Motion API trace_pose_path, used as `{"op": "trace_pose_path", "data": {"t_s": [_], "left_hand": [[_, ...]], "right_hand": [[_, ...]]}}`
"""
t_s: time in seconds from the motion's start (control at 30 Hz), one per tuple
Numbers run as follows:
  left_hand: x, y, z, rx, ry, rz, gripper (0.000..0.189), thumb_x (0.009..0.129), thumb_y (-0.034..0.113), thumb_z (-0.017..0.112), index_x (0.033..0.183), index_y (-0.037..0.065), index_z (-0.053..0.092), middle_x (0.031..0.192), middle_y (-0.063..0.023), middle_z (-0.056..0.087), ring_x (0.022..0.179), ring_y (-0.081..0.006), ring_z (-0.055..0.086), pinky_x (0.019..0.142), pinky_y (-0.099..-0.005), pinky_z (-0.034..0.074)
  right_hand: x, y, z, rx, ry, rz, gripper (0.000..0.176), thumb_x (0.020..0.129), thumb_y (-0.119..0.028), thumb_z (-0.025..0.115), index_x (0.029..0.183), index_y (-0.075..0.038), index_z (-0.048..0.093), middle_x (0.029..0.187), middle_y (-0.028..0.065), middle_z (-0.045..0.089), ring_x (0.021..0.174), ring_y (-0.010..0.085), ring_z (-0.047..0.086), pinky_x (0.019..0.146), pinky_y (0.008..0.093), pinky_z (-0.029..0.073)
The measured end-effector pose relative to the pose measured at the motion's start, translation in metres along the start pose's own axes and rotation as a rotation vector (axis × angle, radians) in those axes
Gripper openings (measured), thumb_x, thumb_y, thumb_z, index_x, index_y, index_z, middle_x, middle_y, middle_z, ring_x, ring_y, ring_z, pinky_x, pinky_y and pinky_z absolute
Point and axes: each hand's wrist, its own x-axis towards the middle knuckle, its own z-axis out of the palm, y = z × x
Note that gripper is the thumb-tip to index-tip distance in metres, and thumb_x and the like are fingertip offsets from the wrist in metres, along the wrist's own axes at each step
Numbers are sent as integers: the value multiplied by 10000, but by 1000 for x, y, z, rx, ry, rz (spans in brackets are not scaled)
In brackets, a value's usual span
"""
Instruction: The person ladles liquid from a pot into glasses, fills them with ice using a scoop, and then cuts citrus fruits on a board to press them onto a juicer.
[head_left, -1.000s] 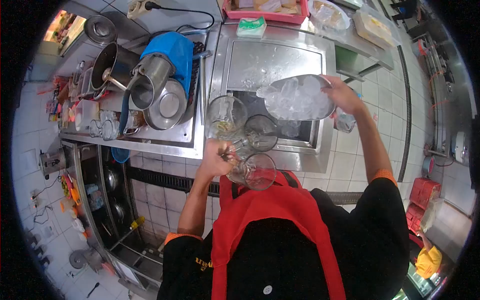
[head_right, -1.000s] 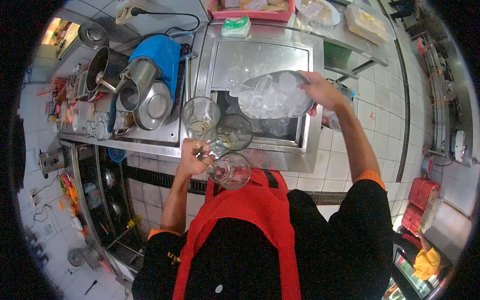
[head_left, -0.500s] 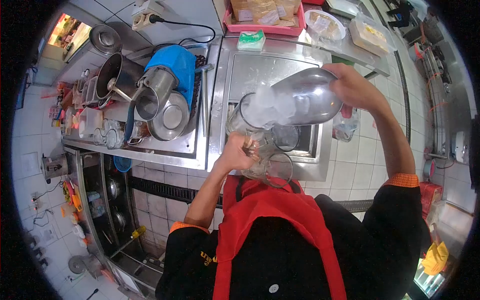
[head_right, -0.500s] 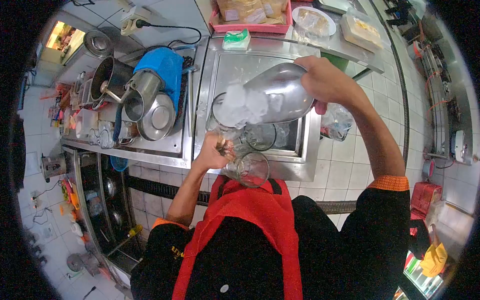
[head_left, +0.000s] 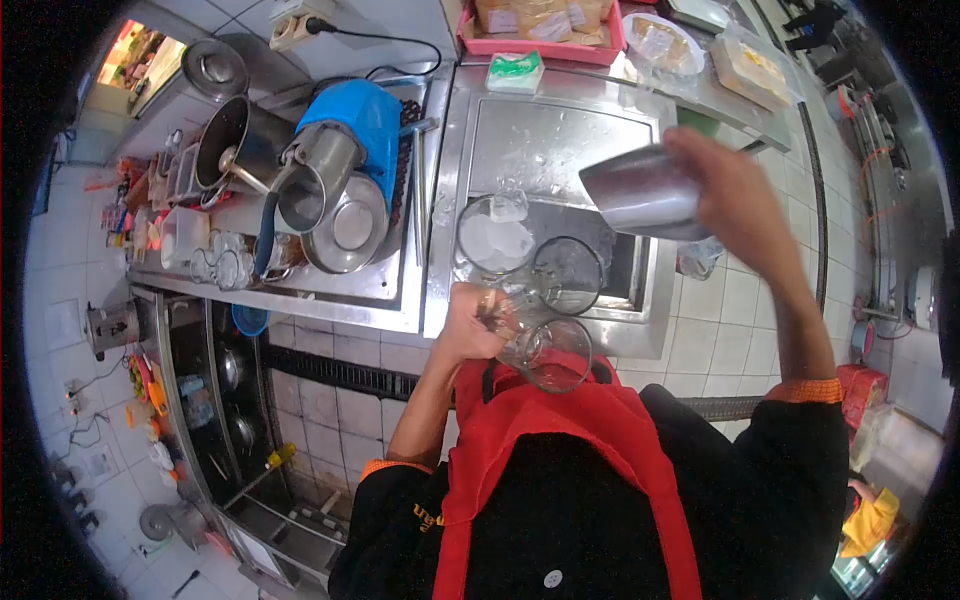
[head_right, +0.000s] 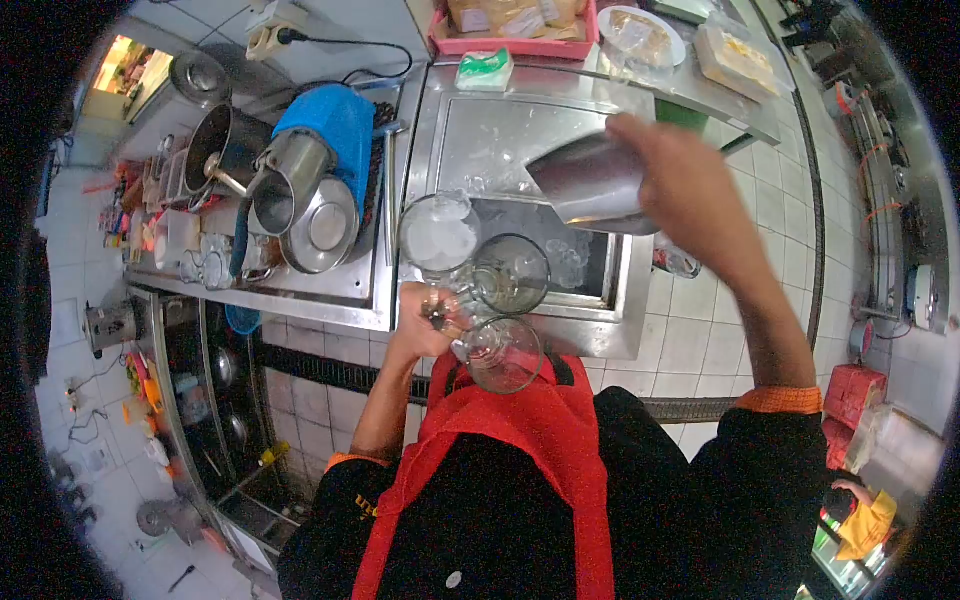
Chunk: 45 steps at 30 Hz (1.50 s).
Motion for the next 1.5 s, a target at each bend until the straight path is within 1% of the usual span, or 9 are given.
{"op": "trace_pose_path", "data": {"t_s": [0.23, 0.33, 0.5, 0.63, 0.77, 0.87, 1.07, 1.3, 1.5], "left_hand": [[-56, 36, -43, 305, 306, 27, 149, 572, 71, 664, 561, 94, 517, 477, -16, 498, 401, -150, 476, 415, -272, 367], [-102, 44, -68, 448, 238, -85, 246, 616, 93, 750, 694, 108, 517, 587, -8, 519, 511, -164, 472, 489, -299, 352], [-137, 78, -64, 547, 574, -351, 308, 603, 2, 741, 624, 109, 452, 582, 37, 449, 528, -76, 437, 449, -245, 318], [-157, 81, -62, 477, 571, -384, 379, 595, -57, 720, 760, 105, 420, 667, 27, 440, 550, -58, 416, 471, -248, 371], [-153, 72, -64, 299, 480, -472, 263, 707, -88, 572, 717, 115, 404, 666, 26, 413, 568, -81, 405, 463, -252, 353], [-123, 69, -52, 158, 727, -529, 279, 575, 27, 672, 526, 85, 404, 495, 5, 424, 445, -108, 381, 435, -250, 282], [-104, 47, -46, 195, 592, -380, 208, 628, 11, 656, 601, 58, 455, 539, 6, 460, 500, -85, 433, 461, -234, 367], [-89, 24, -43, 43, 481, -265, 214, 689, 41, 663, 650, 28, 453, 617, 1, 495, 572, -76, 468, 542, -235, 443], [-67, -1, -23, 71, 597, -230, 191, 721, 107, 655, 631, 35, 503, 598, 12, 490, 568, -73, 460, 511, -245, 398]], "right_hand": [[-48, 17, 296, -261, -395, 208, 306, 854, -96, 488, 1139, 15, 472, 891, 208, 604, 788, 340, 657, 633, 406, 565], [-63, 35, 424, -225, -429, 304, 303, 898, -122, 453, 1159, 28, 481, 928, 230, 609, 833, 348, 661, 655, 399, 569], [-55, 23, 471, 45, -534, 495, 361, 943, -161, 405, 1245, 22, 477, 1005, 266, 605, 881, 403, 648, 725, 437, 559], [-45, 38, 497, 272, -462, 397, 461, 805, -20, 500, 1259, 43, 450, 945, 289, 612, 798, 415, 643, 703, 474, 545], [-52, 60, 491, 441, -414, 397, 560, 754, 11, 526, 1308, -26, 452, 933, 222, 653, 615, 343, 652, 557, 451, 552], [-47, 66, 441, 937, -633, 717, 564, 840, -94, 532, 1374, -4, 375, 1202, 228, 565, 779, 309, 670, 508, 388, 566], [-43, 43, 432, 1329, -545, 735, 631, 856, -60, 504, 1445, -80, 278, 1167, 194, 565, 612, 251, 648, 405, 319, 540], [-17, 29, 300, 1323, -611, 555, 474, 878, -35, 446, 1349, -26, 397, 1079, 156, 595, 506, 168, 595, 363, 290, 496], [-11, 77, 157, 1024, -473, 461, 493, 760, 3, 462, 1252, 4, 501, 742, 93, 610, 447, 145, 563, 312, 259, 429]]}}
